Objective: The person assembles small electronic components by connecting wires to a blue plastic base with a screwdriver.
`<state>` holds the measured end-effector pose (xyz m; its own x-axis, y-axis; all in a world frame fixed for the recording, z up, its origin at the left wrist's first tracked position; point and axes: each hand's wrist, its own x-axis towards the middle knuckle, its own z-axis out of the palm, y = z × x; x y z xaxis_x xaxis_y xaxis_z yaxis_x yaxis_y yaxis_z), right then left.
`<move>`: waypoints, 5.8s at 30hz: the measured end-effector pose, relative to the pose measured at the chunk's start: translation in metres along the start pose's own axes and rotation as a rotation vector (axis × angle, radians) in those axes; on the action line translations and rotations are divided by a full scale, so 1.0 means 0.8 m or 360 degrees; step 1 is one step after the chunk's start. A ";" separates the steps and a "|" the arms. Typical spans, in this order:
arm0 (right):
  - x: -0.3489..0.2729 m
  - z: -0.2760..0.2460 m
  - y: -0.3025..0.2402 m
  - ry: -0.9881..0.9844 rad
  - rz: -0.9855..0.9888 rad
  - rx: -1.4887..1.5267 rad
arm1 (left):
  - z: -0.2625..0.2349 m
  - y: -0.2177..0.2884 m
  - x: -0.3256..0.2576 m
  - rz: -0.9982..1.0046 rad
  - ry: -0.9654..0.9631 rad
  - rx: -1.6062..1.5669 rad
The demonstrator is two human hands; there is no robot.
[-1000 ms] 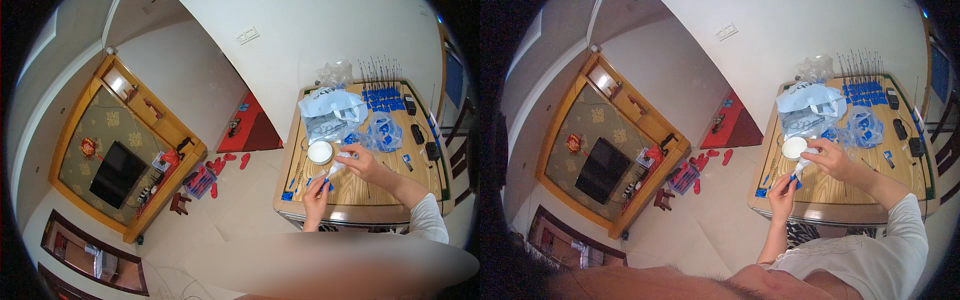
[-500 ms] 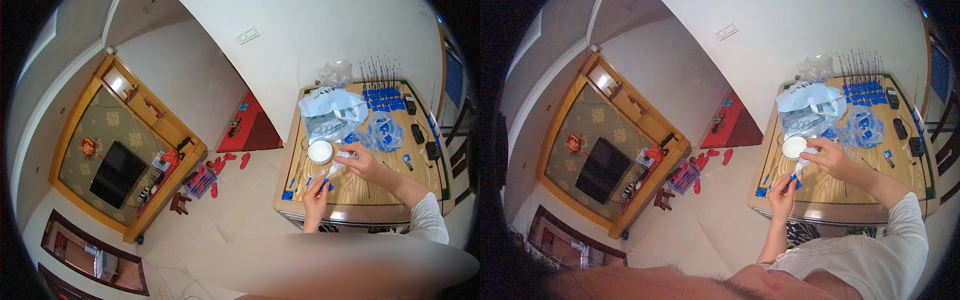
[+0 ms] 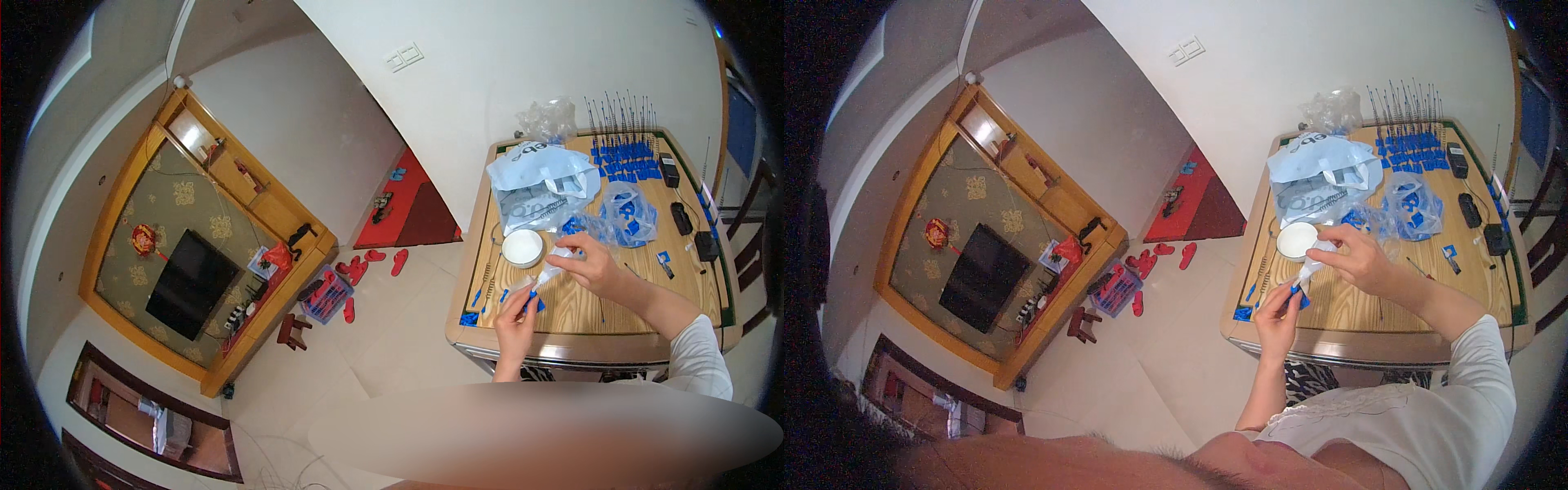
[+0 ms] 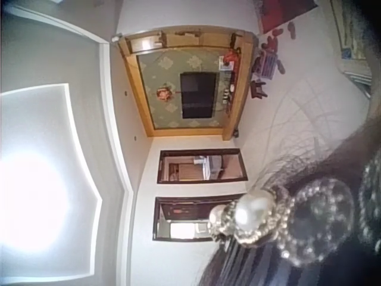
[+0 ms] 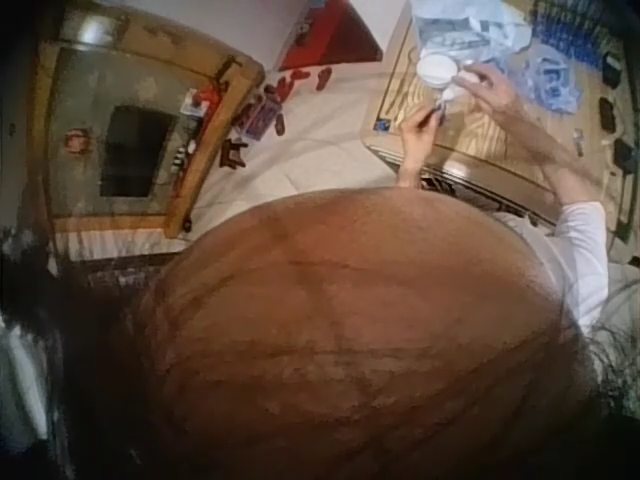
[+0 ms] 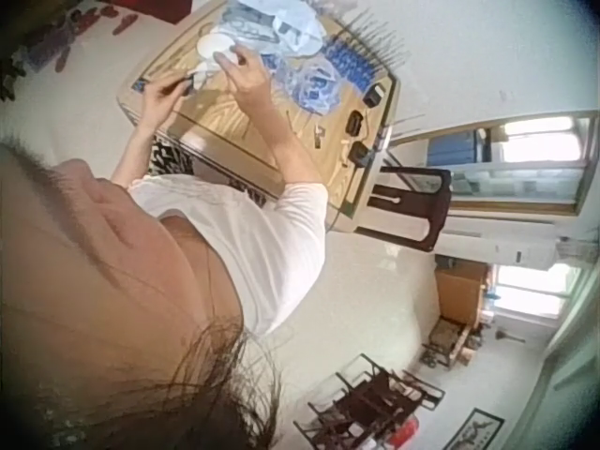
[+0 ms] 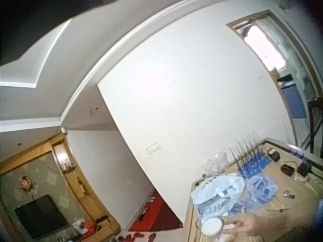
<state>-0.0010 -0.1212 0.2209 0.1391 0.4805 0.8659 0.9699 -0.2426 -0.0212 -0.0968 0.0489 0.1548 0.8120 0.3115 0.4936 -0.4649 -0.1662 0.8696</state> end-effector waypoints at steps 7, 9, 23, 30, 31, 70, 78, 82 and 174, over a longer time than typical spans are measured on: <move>-0.002 0.002 0.000 -0.0008 0.0020 -0.0002 | 0.000 -0.004 0.000 0.0058 0.0014 0.0065; 0.001 0.001 -0.001 -0.0005 0.0017 0.0003 | -0.001 -0.004 -0.001 0.0061 0.0015 0.0066; -0.002 0.003 0.000 0.0044 0.0099 0.0033 | -0.001 -0.014 -0.002 0.0015 0.0028 0.0000; -0.004 0.002 -0.001 0.0008 0.0079 0.0025 | -0.001 -0.009 -0.001 0.0013 0.0012 0.0040; -0.004 0.002 -0.001 -0.0017 0.0073 0.0015 | -0.001 -0.008 0.000 0.0034 0.0010 0.0044; -0.006 0.003 -0.005 0.0001 0.0116 0.0150 | -0.006 -0.028 -0.005 0.0005 -0.0073 -0.0197; -0.004 0.001 -0.005 -0.0004 0.0108 0.0104 | -0.007 -0.032 -0.007 -0.0109 -0.0114 -0.0398; -0.007 0.003 -0.003 0.0007 0.0093 0.0112 | -0.007 -0.030 -0.007 -0.0160 -0.0123 -0.0368; -0.401 -0.120 0.208 0.0348 0.2181 -0.0875 | 0.028 -0.008 -0.012 -0.0118 -0.0249 -0.0244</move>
<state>0.0967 -0.3964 -0.0123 0.7762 -0.4981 0.3866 -0.0879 -0.6926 -0.7159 -0.0939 0.0258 0.1447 0.8853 0.1664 0.4343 -0.4404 -0.0001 0.8978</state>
